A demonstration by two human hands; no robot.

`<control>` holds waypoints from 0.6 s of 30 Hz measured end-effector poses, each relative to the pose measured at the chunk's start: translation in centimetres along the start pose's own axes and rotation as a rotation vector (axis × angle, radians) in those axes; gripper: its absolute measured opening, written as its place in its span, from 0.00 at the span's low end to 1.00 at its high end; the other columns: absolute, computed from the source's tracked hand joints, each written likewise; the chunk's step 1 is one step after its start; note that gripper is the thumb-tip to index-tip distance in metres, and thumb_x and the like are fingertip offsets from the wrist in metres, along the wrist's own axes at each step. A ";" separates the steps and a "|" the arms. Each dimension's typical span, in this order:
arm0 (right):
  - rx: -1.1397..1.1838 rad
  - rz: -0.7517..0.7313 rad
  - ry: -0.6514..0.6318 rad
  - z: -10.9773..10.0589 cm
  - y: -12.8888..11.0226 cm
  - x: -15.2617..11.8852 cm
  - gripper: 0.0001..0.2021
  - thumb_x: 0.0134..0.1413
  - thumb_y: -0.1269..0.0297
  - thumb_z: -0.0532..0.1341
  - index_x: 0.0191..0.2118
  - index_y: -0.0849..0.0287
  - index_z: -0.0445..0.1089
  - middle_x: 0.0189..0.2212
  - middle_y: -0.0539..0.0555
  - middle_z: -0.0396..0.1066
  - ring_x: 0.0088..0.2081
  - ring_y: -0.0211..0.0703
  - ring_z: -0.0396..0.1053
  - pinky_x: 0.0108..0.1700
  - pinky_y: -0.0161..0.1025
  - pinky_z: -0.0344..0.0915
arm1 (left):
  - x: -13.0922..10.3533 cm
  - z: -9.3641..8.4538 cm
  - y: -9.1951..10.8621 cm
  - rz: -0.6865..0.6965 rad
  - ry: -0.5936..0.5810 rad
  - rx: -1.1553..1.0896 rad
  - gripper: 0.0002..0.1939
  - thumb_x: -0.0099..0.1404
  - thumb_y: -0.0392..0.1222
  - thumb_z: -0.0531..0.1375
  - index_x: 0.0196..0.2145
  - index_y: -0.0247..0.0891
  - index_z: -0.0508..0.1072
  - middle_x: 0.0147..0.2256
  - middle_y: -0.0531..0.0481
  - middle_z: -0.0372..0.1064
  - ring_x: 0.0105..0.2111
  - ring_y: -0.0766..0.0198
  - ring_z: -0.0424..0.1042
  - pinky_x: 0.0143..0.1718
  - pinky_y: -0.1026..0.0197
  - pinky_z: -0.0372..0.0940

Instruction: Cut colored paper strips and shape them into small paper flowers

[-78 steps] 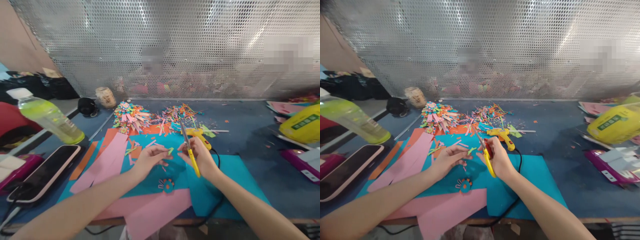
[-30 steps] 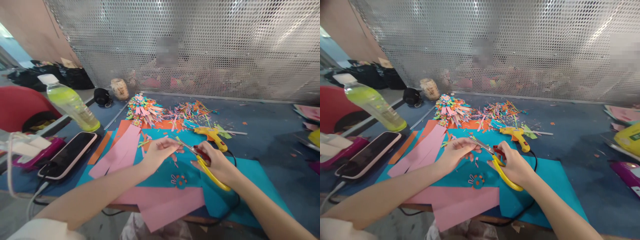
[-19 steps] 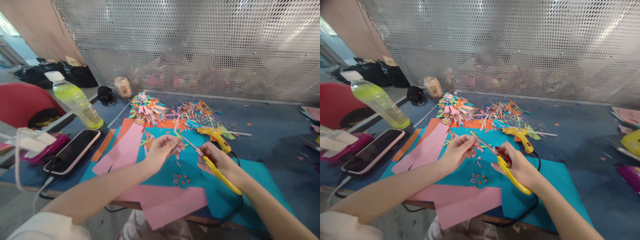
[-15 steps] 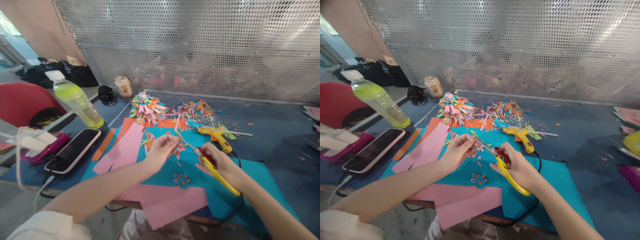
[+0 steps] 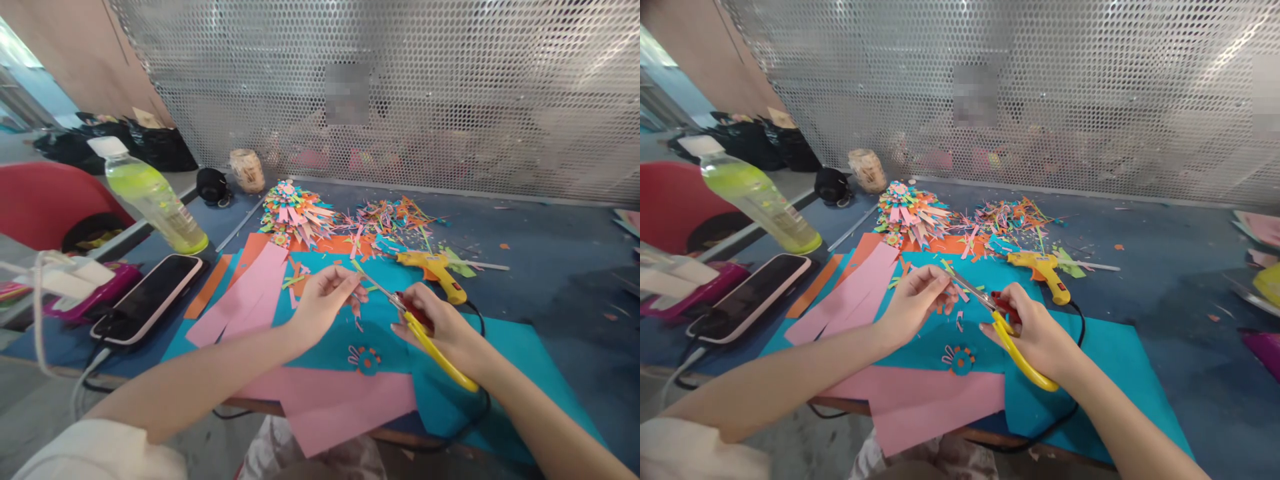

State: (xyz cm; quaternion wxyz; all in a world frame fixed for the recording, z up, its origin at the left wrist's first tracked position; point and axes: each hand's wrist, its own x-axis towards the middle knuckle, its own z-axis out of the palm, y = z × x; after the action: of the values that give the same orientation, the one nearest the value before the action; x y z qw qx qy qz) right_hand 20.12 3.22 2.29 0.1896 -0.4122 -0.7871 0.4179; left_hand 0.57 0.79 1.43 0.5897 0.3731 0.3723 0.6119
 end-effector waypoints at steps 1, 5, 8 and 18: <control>-0.022 -0.004 0.007 0.0 0.1 0.0 0.14 0.48 0.61 0.60 0.31 0.55 0.50 0.25 0.46 0.55 0.25 0.33 0.54 0.24 0.31 0.57 | 0.0 0.0 0.0 0.003 -0.003 0.015 0.10 0.54 0.44 0.62 0.25 0.35 0.67 0.23 0.52 0.68 0.20 0.70 0.67 0.19 0.68 0.61; -0.115 -0.024 0.049 0.1 0.5 0.2 0.13 0.48 0.62 0.60 0.30 0.55 0.51 0.24 0.45 0.56 0.23 0.33 0.52 0.22 0.30 0.53 | -0.2 0.1 0.2 -0.004 -0.006 0.065 0.11 0.55 0.45 0.62 0.25 0.35 0.67 0.23 0.51 0.69 0.21 0.70 0.67 0.19 0.68 0.61; -0.144 -0.028 0.060 0.1 0.8 0.3 0.13 0.48 0.61 0.60 0.30 0.55 0.51 0.23 0.45 0.56 0.23 0.34 0.52 0.22 0.31 0.53 | -0.3 0.3 0.4 -0.024 -0.003 0.081 0.12 0.53 0.45 0.63 0.24 0.35 0.67 0.23 0.51 0.69 0.20 0.70 0.67 0.19 0.69 0.61; -0.087 0.010 0.040 -0.1 0.4 0.2 0.14 0.48 0.60 0.60 0.30 0.55 0.51 0.23 0.45 0.54 0.24 0.34 0.53 0.23 0.31 0.55 | 0.1 0.0 0.7 0.002 -0.068 0.115 0.11 0.54 0.45 0.62 0.25 0.34 0.67 0.23 0.50 0.70 0.21 0.68 0.69 0.19 0.68 0.62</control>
State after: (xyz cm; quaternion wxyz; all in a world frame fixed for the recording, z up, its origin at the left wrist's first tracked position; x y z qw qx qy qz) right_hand 20.27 3.58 2.03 0.1852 -0.4323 -0.7985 0.3757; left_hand 0.28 0.92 2.09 0.5790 0.4273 0.3862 0.5771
